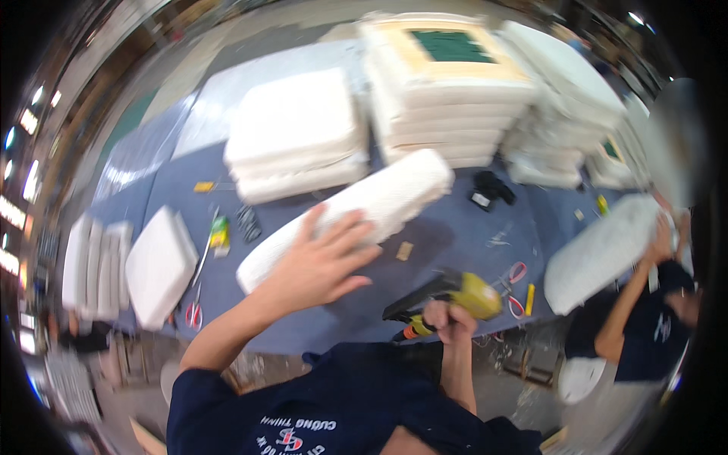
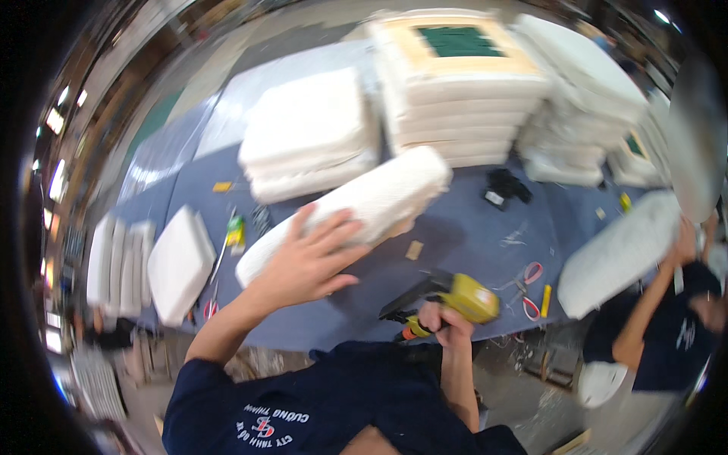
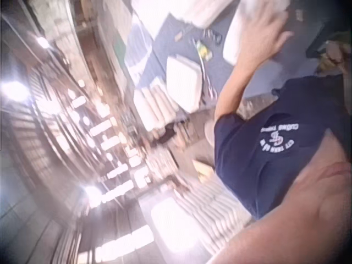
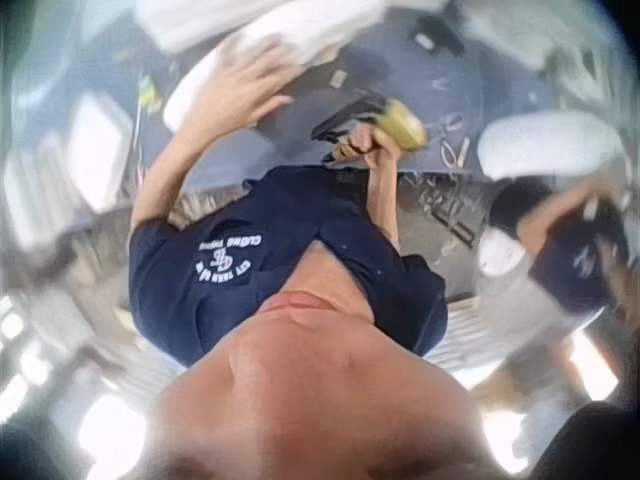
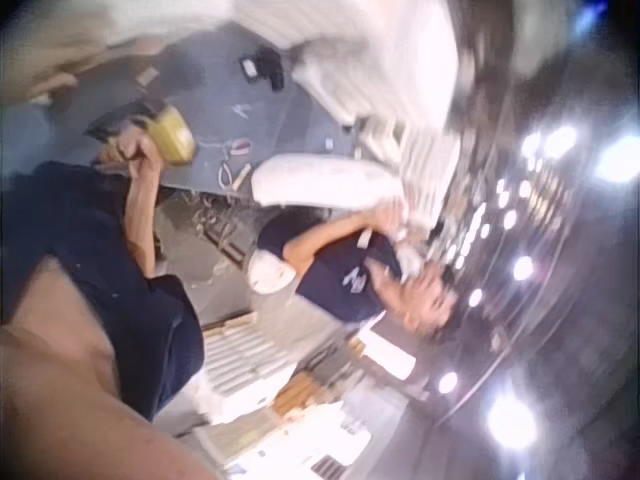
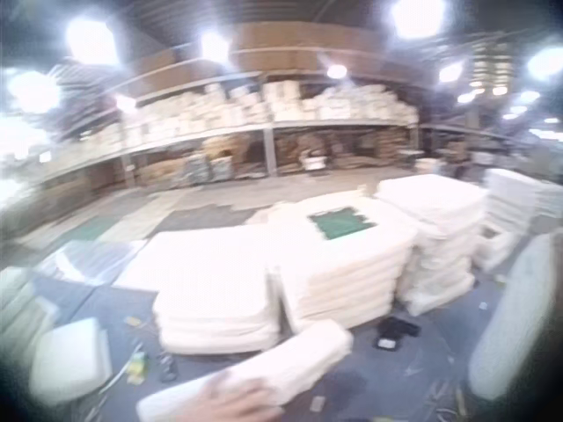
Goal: The person staples white fabric onto a rectangular cushion frame using a handheld staple gun, then trims excess fabric with scissors. The person repeats this process on multiple cushion units and stacks the finished pieces on the table.
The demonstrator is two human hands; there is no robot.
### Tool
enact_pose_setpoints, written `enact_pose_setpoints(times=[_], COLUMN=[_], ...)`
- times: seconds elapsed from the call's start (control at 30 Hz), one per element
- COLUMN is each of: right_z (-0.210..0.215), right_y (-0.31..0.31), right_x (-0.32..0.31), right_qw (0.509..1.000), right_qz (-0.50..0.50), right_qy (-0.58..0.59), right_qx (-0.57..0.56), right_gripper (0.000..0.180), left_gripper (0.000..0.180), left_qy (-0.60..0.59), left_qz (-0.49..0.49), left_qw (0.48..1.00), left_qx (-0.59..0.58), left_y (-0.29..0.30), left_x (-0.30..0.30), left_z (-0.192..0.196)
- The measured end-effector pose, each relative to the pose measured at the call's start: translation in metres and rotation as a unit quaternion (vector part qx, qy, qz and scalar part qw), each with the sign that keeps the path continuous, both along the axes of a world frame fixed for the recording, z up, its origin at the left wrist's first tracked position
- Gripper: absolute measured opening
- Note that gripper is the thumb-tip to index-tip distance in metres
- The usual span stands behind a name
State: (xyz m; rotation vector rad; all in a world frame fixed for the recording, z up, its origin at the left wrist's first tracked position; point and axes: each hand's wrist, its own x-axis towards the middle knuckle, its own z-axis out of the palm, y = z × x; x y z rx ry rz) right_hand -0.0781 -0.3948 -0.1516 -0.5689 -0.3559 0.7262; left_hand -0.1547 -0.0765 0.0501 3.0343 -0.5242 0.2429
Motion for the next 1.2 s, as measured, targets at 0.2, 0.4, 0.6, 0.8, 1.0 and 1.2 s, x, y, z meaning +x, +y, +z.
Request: enact_pose_setpoints(times=[0.2, 0.4, 0.6, 0.8, 1.0, 1.2], right_z=[0.066, 0.122, 0.123, 0.111, 0.126, 0.128], right_y=[0.057, 0.100, 0.135, 0.124, 0.134, 0.133], right_x=[-0.009, 0.014, 0.052, 0.102, 0.084, 0.076], right_qw=[0.983, 0.982, 0.980, 0.959, 0.994, 0.985], right_qz=[-0.156, -0.060, 0.044, 0.166, 0.098, 0.150], right_qy=[-0.091, -0.163, -0.014, 0.126, -0.001, 0.024], right_qx=[0.024, 0.074, 0.193, 0.194, 0.055, 0.078], right_gripper=[0.068, 0.088, 0.082, 0.075, 0.086, 0.081], left_gripper=[0.067, 0.078, 0.034, 0.046, 0.035, 0.043], left_qy=[0.044, -0.093, -0.134, -0.208, -0.171, -0.172], left_qz=[-0.035, 0.124, 0.197, 0.216, 0.569, 0.564], left_qw=[0.932, 0.887, 0.930, 0.809, 0.725, 0.741], left_qx=[-0.357, -0.435, -0.281, -0.505, -0.348, -0.322], left_y=[-0.034, -0.079, -0.059, 0.047, 0.259, 0.375], left_x=[-0.029, -0.036, -0.060, -0.110, -0.122, -0.149], left_z=[0.002, -0.015, 0.000, -0.005, -0.272, -0.408])
